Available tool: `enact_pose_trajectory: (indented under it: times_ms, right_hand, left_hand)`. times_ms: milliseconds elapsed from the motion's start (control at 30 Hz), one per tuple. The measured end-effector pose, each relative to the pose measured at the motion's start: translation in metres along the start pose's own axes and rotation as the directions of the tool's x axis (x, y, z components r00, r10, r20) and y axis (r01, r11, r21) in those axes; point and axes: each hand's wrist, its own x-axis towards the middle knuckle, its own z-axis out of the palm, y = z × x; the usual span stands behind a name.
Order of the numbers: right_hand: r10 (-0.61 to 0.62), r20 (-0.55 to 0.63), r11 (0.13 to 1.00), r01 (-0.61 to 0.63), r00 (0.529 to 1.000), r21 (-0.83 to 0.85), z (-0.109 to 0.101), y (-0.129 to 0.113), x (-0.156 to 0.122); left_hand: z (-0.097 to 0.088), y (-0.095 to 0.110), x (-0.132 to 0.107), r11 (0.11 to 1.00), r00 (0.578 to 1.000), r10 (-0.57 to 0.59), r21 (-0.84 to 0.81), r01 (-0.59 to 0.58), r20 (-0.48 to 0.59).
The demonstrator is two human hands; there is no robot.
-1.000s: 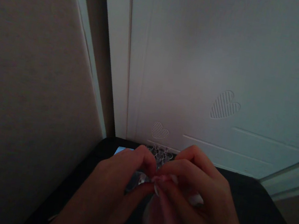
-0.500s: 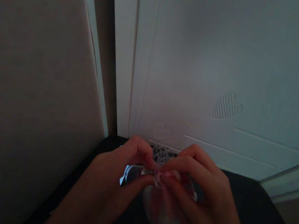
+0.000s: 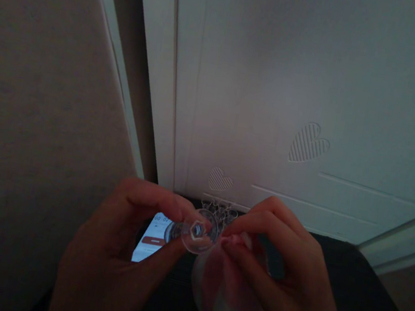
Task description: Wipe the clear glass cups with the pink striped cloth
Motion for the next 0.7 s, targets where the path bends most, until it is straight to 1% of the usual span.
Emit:
enact_pose_trajectory:
  times_ms: [33,100,167,200,267,400,500,600,700]
  right_hand:
    - [0.009,0.000,1.000,-0.009,1.000,-0.007,-0.001,0.000,0.000]
    - [0.014,-0.011,1.000,-0.014,1.000,-0.016,-0.002,0.000,0.001]
    - [0.008,-0.023,1.000,-0.008,1.000,-0.009,-0.003,0.000,0.000]
    - [0.005,-0.026,1.000,-0.005,1.000,-0.001,-0.003,-0.001,0.000]
    - [0.005,-0.030,1.000,-0.005,1.000,0.014,-0.004,-0.001,-0.001]
    - [0.003,-0.035,0.999,-0.002,0.999,0.037,-0.004,-0.002,-0.002]
    - [0.002,-0.040,0.999,0.000,0.999,0.041,-0.002,-0.003,0.000]
    - [-0.006,-0.047,0.999,0.007,0.999,0.035,-0.001,-0.005,0.000]
    - [-0.007,-0.067,1.000,0.009,0.998,0.028,-0.001,-0.007,-0.001]
  left_hand:
    - [0.003,0.001,-0.001,0.998,0.999,0.011,-0.066,-0.013,-0.039]
    - [0.009,0.001,-0.001,0.982,0.988,0.057,-0.170,-0.081,-0.143]
    - [0.011,-0.001,0.000,0.976,0.984,0.062,-0.198,-0.096,-0.169]
    - [0.011,-0.003,0.000,0.973,0.984,0.071,-0.205,-0.104,-0.165]
    - [0.008,-0.007,0.002,0.966,0.990,0.062,-0.242,-0.091,-0.123]
    - [0.002,-0.012,0.003,0.909,1.000,-0.015,-0.417,0.003,-0.025]
    - [0.000,-0.014,0.003,0.863,0.999,-0.037,-0.503,0.048,0.032]
    - [0.000,-0.015,0.003,0.813,0.992,-0.118,-0.567,0.128,0.055]
    - [0.003,-0.014,0.003,0.780,0.980,-0.186,-0.596,0.190,0.068]
